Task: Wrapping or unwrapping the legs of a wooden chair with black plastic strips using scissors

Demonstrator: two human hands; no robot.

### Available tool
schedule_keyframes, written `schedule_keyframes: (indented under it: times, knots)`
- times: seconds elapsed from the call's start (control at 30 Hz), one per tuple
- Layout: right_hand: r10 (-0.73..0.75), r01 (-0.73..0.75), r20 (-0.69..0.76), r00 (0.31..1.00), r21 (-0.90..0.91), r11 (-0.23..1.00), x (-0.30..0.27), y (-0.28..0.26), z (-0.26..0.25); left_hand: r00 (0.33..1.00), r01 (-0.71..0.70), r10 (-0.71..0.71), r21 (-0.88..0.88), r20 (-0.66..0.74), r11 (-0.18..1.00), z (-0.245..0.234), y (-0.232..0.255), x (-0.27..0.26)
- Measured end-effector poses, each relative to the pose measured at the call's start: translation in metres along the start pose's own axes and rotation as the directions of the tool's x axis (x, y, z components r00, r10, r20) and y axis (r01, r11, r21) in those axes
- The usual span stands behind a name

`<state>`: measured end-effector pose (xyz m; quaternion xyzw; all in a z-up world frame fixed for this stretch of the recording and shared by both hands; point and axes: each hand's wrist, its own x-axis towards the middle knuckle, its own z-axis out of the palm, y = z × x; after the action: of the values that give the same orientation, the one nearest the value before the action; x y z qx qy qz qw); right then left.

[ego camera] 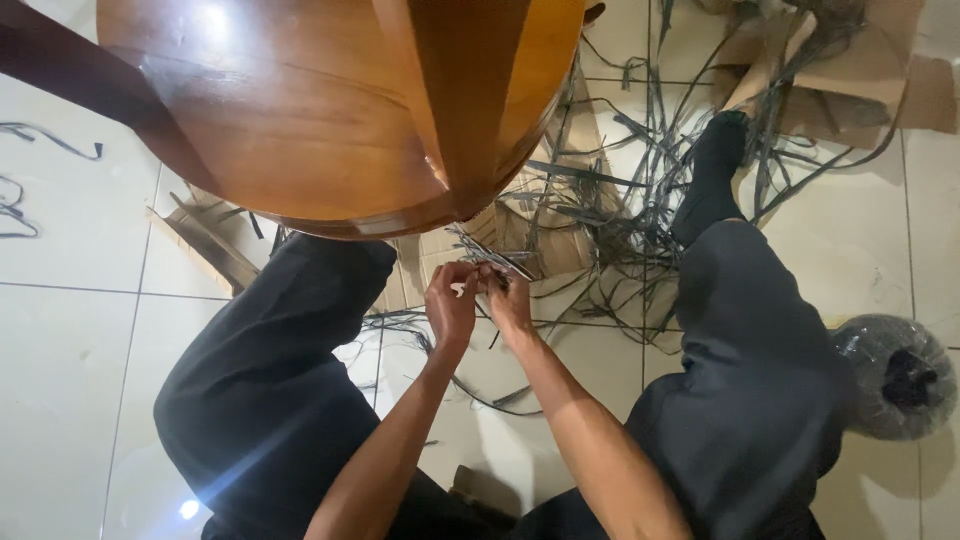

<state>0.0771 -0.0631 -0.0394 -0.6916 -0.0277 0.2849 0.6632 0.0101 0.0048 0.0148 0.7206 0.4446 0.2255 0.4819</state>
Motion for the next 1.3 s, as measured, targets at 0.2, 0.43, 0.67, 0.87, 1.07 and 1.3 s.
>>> schedule_keyframes:
  times: [0.2, 0.43, 0.67, 0.87, 1.07, 1.3]
  knots:
    - [-0.039, 0.043, 0.042, 0.998, -0.108, 0.993, 0.002, 0.009, -0.009, 0.988, -0.157, 0.149, 0.243, 0.048, 0.957, -0.004, -0.005, 0.005]
    - [-0.36, 0.218, -0.172, 0.917, -0.54, 0.813, 0.017, 0.009, -0.021, 0.999, -0.035, 0.037, 0.196, -0.008, 0.98, 0.008, -0.016, 0.011]
    - [-0.241, 0.084, -0.214, 0.947, -0.558, 0.825, 0.02, 0.013, -0.03, 0.998, -0.041, 0.049, 0.191, -0.041, 0.981, 0.013, -0.029, 0.018]
    - [-0.191, 0.025, -0.264, 0.945, -0.527, 0.849, 0.018, 0.008, -0.035, 0.995, 0.063, -0.063, -0.004, -0.072, 0.998, 0.017, -0.026, 0.02]
    - [-0.141, 0.04, -0.293, 0.945, -0.325, 0.945, 0.051, 0.082, -0.063, 0.996, 0.07, -0.078, -0.148, -0.051, 0.986, 0.02, -0.048, 0.026]
    - [0.268, -0.355, -0.516, 0.814, -0.075, 0.932, 0.039, 0.151, -0.093, 0.982, 0.154, -0.144, -0.076, 0.122, 0.985, -0.007, -0.071, -0.012]
